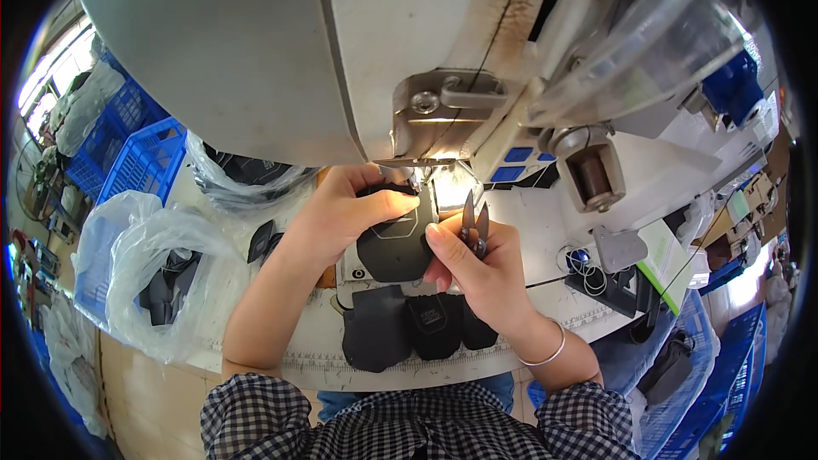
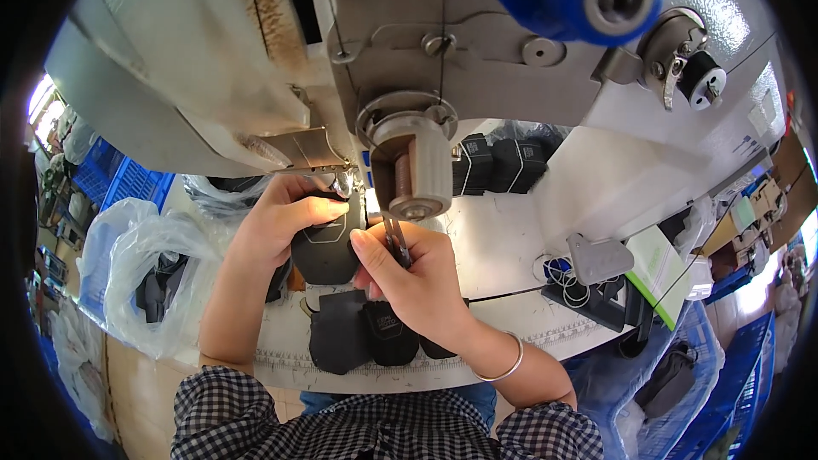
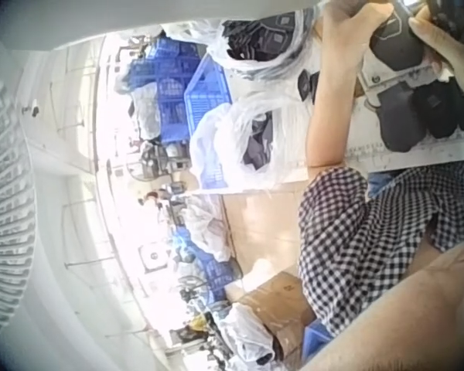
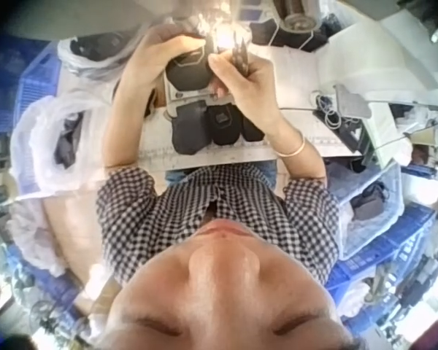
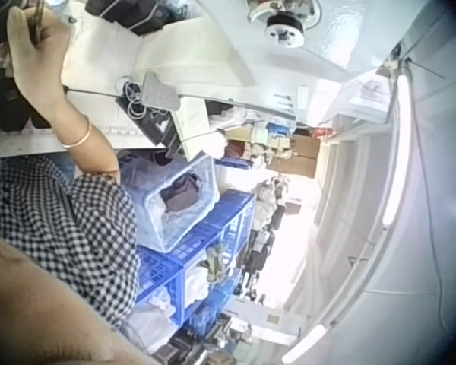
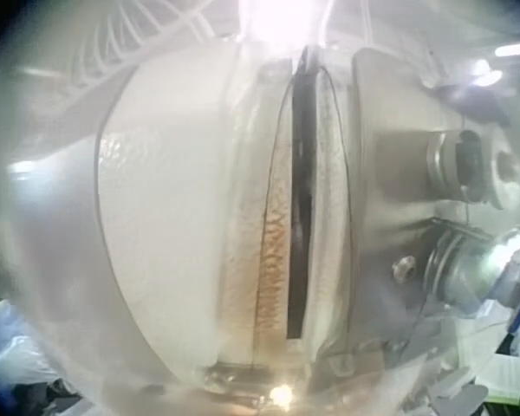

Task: Use an industrial sewing machine to join components of a shoe.

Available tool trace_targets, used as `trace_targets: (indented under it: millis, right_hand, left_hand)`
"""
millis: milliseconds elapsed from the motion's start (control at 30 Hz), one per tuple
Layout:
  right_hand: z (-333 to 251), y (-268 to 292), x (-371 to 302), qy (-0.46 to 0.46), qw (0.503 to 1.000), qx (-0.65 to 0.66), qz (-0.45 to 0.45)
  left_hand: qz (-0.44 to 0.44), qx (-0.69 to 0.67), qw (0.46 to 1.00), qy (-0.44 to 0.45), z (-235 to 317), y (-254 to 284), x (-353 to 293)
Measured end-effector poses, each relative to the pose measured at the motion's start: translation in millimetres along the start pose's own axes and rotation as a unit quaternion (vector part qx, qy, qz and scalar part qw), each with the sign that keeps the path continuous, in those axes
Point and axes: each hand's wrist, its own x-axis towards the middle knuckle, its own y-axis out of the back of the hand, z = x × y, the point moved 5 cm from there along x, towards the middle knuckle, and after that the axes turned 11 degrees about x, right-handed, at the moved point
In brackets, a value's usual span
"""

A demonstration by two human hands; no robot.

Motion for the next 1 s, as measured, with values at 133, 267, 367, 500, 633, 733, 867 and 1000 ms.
trace_targets:
  millis: [133,267,367,500,633,733,867,1000]
  right_hand:
    - [1.3,0.6,1.0,0.009,1.000,0.004,0.005]
    - [1.9,0.7,0.7,0.013,1.000,0.000,0.013]
    - [2.5,1.1,0.7,0.020,1.000,-0.002,0.011]
    - [2.8,-0.4,0.2,0.020,1.000,-0.009,0.012]
    - [4.4,-0.2,0.5,0.016,0.999,-0.025,0.026]
    - [1.3,-1.6,1.0,0.016,0.998,-0.043,0.042]
    - [1.3,-2.1,0.4,0.015,0.998,-0.041,0.048]
    - [2.8,-0.4,-1.1,0.019,0.999,-0.032,0.035]
  left_hand:
    - [-0.003,-0.030,0.999,-0.025,-1.8,-0.6,1.9]
    - [-0.008,-0.050,0.998,-0.027,-2.3,-2.2,2.0]
    - [-0.010,-0.062,0.998,-0.030,-3.1,-3.4,2.3]
    - [-0.012,-0.067,0.997,-0.032,-3.6,-2.5,1.6]
    - [-0.013,-0.066,0.997,-0.029,-3.9,-1.2,3.6]
    - [0.017,-0.067,0.998,0.002,-4.4,2.3,5.0]
    - [0.003,-0.062,0.998,-0.019,-5.1,4.5,5.6]
    - [-0.003,-0.041,0.999,-0.015,-0.5,0.0,1.4]
